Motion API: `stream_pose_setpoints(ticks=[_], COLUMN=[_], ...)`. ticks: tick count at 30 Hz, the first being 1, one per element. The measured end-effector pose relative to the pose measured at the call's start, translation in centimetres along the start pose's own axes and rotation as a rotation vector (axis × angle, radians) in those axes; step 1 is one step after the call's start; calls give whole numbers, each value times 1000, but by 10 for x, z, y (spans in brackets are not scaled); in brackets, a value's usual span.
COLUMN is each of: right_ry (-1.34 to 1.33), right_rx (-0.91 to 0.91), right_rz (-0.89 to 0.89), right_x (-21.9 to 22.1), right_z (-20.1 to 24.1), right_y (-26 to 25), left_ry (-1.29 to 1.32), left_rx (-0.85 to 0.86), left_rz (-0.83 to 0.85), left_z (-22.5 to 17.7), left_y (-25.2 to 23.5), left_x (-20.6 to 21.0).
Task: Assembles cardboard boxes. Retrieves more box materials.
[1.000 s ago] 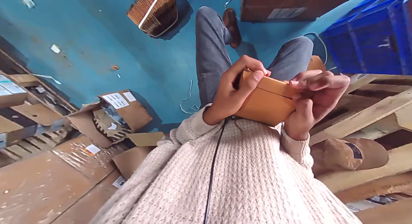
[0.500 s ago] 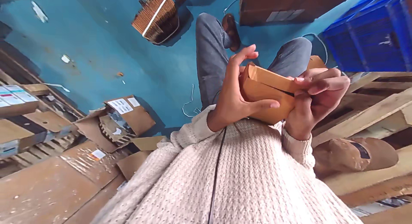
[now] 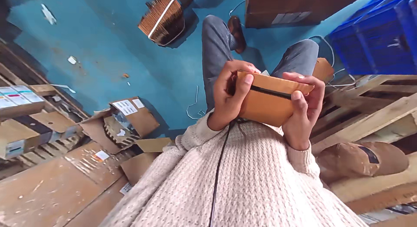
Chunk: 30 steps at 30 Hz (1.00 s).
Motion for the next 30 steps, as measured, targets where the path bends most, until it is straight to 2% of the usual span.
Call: stream_pose_setpoints(ticks=[8,14,23,30], right_ry=[-178,-124,-103,-120], right_rx=[-184,-166,-132,-177], right_rz=[-71,-104,-68,-69], right_x=[-7,-8,-6,-2], right_z=[-4,-5,-9,-2], right_y=[-1,-1,-6,-9], left_ry=[-7,40,167,126], left_rx=[78,12,-46,-13], left_rz=[154,195,87,60], left_z=[-7,3,18,7], left_y=[-7,-12,-12,-17], left_x=[11,7,0,-1])
Point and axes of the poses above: each hand's wrist, its own y-axis away from the middle knuckle, its own x-axis out of the palm, z = x × y, the point moved 7 cm from there along -y, towards the middle knuckle, and after that the axes turned 5 degrees about -y, right-handed, at the moved point
